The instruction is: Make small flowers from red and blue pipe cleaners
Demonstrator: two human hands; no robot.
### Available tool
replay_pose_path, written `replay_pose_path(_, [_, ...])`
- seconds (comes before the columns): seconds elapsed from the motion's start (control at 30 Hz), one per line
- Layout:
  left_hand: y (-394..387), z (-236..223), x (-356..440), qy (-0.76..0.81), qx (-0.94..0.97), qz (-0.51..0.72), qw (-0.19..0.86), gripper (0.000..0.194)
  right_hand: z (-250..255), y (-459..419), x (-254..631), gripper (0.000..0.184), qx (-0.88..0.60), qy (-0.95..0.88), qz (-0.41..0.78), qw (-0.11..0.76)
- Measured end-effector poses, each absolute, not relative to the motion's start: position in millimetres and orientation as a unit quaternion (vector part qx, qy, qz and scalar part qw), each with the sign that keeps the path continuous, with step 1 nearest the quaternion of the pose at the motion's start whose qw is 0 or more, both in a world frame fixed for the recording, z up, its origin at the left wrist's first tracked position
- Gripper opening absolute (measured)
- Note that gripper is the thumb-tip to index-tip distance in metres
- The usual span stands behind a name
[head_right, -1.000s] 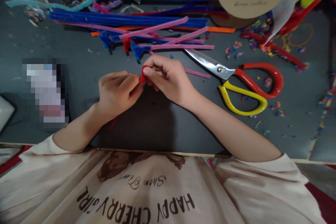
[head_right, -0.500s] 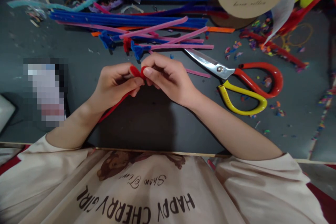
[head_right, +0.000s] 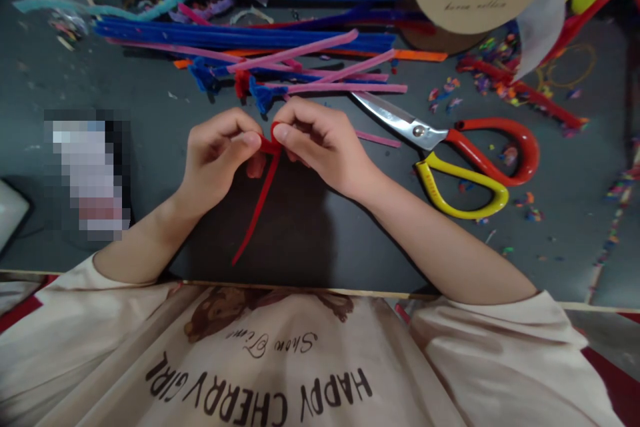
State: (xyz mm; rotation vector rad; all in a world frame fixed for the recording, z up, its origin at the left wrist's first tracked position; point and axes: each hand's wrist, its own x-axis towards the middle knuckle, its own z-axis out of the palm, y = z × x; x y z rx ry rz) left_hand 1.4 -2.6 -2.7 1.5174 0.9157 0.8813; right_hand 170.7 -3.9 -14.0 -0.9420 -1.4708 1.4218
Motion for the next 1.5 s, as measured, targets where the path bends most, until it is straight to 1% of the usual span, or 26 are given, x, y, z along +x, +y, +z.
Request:
replay_pose_path(0.2, [-1.2,-6.8,1.6,0.409,0.64,0.403,0.511,0.028,-9.4,-5.1,169.2,0.027,-0.377,-0.585,0.581,0.423])
replay_pose_path(0.33, [-1.7,-6.7,3.3,0.413,0.632,0.415,0.507,0.029,-10.3,-4.5,168.4,0.028,-0.372,-0.59,0.586,0.413])
replay_pose_path(0.53, [-4.9,-5.8,1.7,0.428,0.642,0.392,0.5,0.025,-9.4,-3.6,167.9,0.033,-0.391,-0.58,0.584,0.411])
replay_pose_path(0.7, [-5.1,-6.4,0.1,0.436,0.654,0.39,0.48,0.024,-8.6,-4.7,168.5,0.034,-0.392,-0.588,0.574,0.413])
replay_pose_path(0.77, [-5.3,-6.4,0.1,0.435,0.671,0.397,0.451,0.025,-9.4,-5.1,169.3,0.033,-0.392,-0.598,0.567,0.409])
replay_pose_path(0.9, [-7.1,-5.4,0.0,0.446,0.729,0.39,0.342,0.025,-11.8,-5.1,170.8,0.03,-0.385,-0.625,0.551,0.396])
replay_pose_path(0.97, [-7.8,-5.1,-0.5,0.448,0.74,0.388,0.317,0.024,-12.4,-4.8,170.9,0.03,-0.383,-0.638,0.539,0.394])
replay_pose_path(1.17, [-5.4,-7.0,-2.1,0.442,0.697,0.39,0.41,0.026,-9.7,-4.2,170.2,0.028,-0.351,-0.683,0.522,0.37])
replay_pose_path(1.5, [-2.5,-8.0,-1.8,0.421,0.702,0.405,0.407,0.028,-10.1,-3.9,171.7,0.019,-0.338,-0.734,0.487,0.332])
